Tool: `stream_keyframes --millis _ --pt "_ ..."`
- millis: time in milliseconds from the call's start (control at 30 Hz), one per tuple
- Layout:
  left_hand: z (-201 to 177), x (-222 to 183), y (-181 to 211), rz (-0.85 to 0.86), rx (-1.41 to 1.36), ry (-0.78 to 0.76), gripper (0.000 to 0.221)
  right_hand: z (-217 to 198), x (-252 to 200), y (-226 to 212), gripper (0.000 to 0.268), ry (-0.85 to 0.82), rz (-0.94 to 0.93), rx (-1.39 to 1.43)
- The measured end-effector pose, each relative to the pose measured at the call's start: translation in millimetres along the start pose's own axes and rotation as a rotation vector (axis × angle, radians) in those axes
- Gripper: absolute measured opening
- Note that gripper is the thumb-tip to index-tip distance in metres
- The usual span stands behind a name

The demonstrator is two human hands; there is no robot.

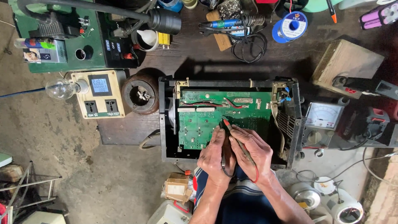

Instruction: Testing internal circuits of an electronic device using multimeter probes on a circuit board.

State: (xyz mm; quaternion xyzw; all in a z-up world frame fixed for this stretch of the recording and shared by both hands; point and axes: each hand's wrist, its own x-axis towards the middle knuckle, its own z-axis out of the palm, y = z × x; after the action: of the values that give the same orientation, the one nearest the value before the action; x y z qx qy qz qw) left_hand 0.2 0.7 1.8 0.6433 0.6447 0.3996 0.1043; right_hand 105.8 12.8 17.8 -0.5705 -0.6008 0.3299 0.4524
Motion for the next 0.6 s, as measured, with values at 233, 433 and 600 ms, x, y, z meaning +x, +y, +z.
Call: stream_keyframes --millis 233,433,600 --pt "-0.4 -0.6 0.0 -0.006 0.011 -0.002 0.026 0.2 -2.1 1.7 0.023 -0.018 0.028 0.017" --pt "-0.4 -1.7 -0.8 0.003 0.021 -0.014 0.026 -0.7 -0.1 -0.4 0.023 -0.014 0.016 0.014" --pt "0.6 -3.3 -1.8 0.006 0.035 -0.015 0.026 -0.5 -0.8 1.3 0.024 -0.018 0.014 0.012"
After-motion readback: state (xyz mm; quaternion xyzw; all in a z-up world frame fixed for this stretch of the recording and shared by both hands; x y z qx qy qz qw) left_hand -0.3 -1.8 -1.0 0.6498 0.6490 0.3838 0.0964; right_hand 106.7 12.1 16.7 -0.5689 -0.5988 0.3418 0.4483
